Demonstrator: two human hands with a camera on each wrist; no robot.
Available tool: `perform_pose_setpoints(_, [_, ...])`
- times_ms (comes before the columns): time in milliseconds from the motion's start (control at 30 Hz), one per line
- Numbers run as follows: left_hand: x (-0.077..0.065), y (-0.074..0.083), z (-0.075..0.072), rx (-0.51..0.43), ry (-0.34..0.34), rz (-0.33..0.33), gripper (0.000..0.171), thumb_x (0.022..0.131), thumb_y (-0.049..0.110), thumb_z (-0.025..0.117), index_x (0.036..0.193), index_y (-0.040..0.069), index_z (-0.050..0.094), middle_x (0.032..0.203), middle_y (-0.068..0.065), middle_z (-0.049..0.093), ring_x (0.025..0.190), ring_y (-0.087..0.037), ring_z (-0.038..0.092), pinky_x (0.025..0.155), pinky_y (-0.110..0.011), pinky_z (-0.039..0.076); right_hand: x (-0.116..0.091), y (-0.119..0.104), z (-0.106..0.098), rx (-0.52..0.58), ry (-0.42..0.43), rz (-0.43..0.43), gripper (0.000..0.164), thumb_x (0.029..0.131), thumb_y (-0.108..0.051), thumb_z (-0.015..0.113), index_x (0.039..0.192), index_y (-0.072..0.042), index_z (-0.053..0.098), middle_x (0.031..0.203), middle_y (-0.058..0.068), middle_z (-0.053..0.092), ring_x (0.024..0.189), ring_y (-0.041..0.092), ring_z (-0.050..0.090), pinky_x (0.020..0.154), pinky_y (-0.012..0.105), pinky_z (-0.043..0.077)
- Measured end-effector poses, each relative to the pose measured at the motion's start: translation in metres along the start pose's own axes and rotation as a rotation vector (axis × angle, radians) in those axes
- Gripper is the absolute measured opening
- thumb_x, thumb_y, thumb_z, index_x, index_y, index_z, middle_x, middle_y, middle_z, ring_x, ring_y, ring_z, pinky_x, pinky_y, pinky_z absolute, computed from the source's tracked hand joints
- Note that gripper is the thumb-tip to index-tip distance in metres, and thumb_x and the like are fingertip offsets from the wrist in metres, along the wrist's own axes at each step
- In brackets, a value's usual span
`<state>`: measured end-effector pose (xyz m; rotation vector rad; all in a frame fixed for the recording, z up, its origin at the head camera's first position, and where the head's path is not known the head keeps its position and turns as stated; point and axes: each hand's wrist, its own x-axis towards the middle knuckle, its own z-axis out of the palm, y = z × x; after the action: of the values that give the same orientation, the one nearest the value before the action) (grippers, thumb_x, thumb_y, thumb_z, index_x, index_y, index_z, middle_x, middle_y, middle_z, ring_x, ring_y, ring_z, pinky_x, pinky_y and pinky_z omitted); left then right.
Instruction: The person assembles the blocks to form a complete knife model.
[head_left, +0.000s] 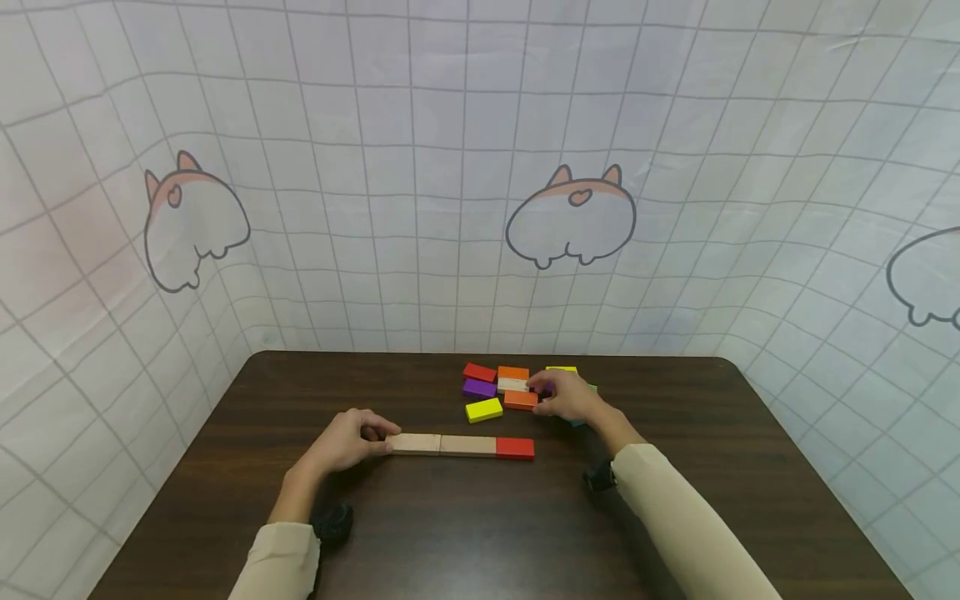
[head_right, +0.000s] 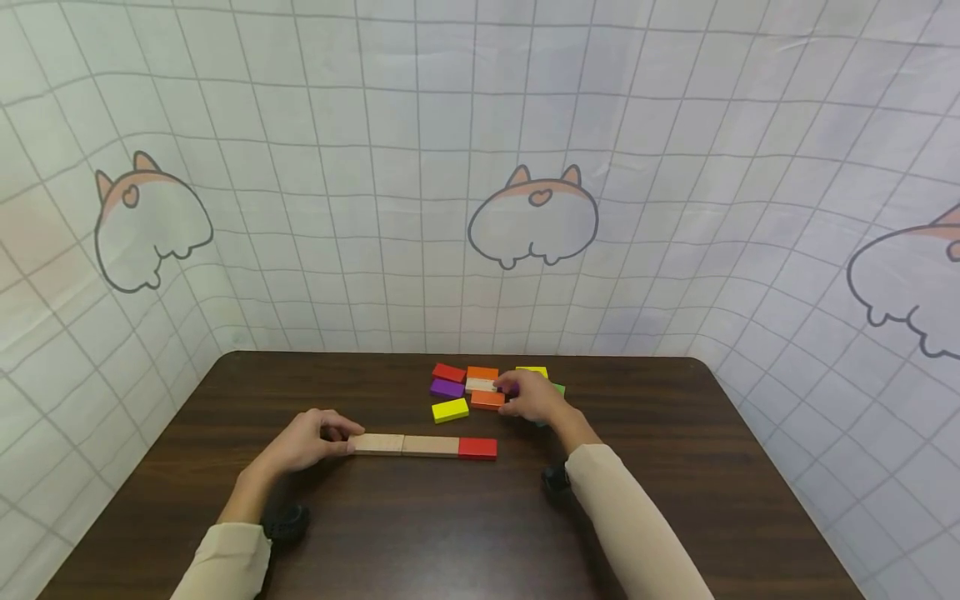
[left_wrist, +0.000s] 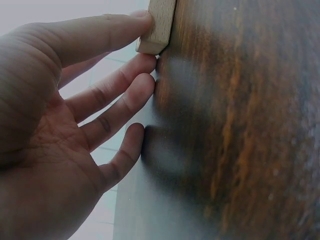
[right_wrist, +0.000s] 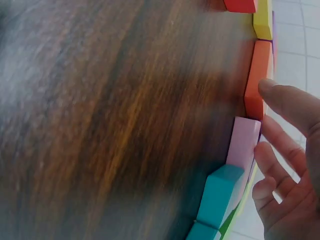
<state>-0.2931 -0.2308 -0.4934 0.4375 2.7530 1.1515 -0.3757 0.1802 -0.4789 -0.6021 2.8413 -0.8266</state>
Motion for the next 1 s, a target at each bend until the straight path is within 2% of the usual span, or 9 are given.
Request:
perform_pose_setpoints(200, [-0.001, 0.0, 0.001, -0.002, -0.002, 0.005, 0.02, 0.09, 0.012, 0.079, 0.109, 0.016, 0.08, 0.098, -0.001, 0.069, 0.084, -0.015, 0.058, 0.072, -0.033, 0.049, 0.004, -0.003, 0.004, -0.054, 0.002, 0.005, 0.038, 0.087, -0.012, 0.081, 0.124, -0.01, 0.071, 0.108, 0.005, 0.069, 0.096, 0.019, 0.061, 0.093, 0.043, 0.054])
perform_pose_setpoints(367, [-0.001, 0.001, 0.0, 0.003, 0.003, 0.006, 0.02, 0.089, 0.012, 0.079, 0.109, 0.016, 0.08, 0.098, -0.001, 0.068, 0.084, -0.015, 0.058, 0.072, -0.033, 0.049, 0.006, -0.004, 0.008, -0.061, 0.004, 0.002, 0.034, 0.086, -0.01, 0.082, 0.119, -0.013, 0.073, 0.102, 0.002, 0.066, 0.092, 0.017, 0.058, 0.088, 0.039, 0.053])
perform_pose_setpoints(533, [-0.001, 0.002, 0.001, 0.001, 0.0, 0.003, 0.02, 0.089, 0.013, 0.079, 0.109, 0.015, 0.08, 0.098, -0.002, 0.069, 0.083, -0.015, 0.058, 0.071, -0.031, 0.048, 0.006, -0.003, 0.009, -0.077, 0.007, 0.003, 0.033, 0.087, -0.01, 0.081, 0.119, -0.014, 0.073, 0.103, 0.002, 0.065, 0.092, 0.018, 0.058, 0.088, 0.04, 0.053])
perform_pose_setpoints(667, [-0.001, 0.002, 0.001, -0.004, 0.0, -0.007, 0.02, 0.089, 0.012, 0.079, 0.109, 0.014, 0.08, 0.097, -0.002, 0.069, 0.083, -0.015, 0.057, 0.071, -0.031, 0.048, 0.002, -0.004, 0.007, -0.075, 0.007, -0.039, 0.035, 0.087, -0.007, 0.08, 0.121, -0.012, 0.073, 0.105, 0.005, 0.064, 0.092, 0.019, 0.058, 0.087, 0.039, 0.053])
perform_pose_setpoints(867, [-0.001, 0.002, 0.001, -0.001, 0.001, -0.011, 0.02, 0.089, 0.011, 0.079, 0.109, 0.015, 0.08, 0.096, -0.001, 0.068, 0.083, -0.015, 0.058, 0.072, -0.032, 0.048, -0.011, -0.009, -0.003, -0.073, 0.003, -0.111, 0.04, 0.09, -0.005, 0.077, 0.129, -0.007, 0.07, 0.102, 0.006, 0.059, 0.082, 0.014, 0.054, 0.074, 0.028, 0.048])
perform_pose_setpoints(1000, [0.0, 0.001, 0.0, 0.005, 0.004, -0.004, 0.02, 0.089, 0.011, 0.079, 0.108, 0.015, 0.081, 0.096, -0.001, 0.068, 0.083, -0.016, 0.058, 0.072, -0.033, 0.048, -0.024, -0.013, -0.012, -0.032, 0.002, -0.155, 0.041, 0.09, -0.003, 0.075, 0.131, -0.006, 0.07, 0.102, 0.009, 0.056, 0.08, 0.015, 0.055, 0.07, 0.026, 0.048])
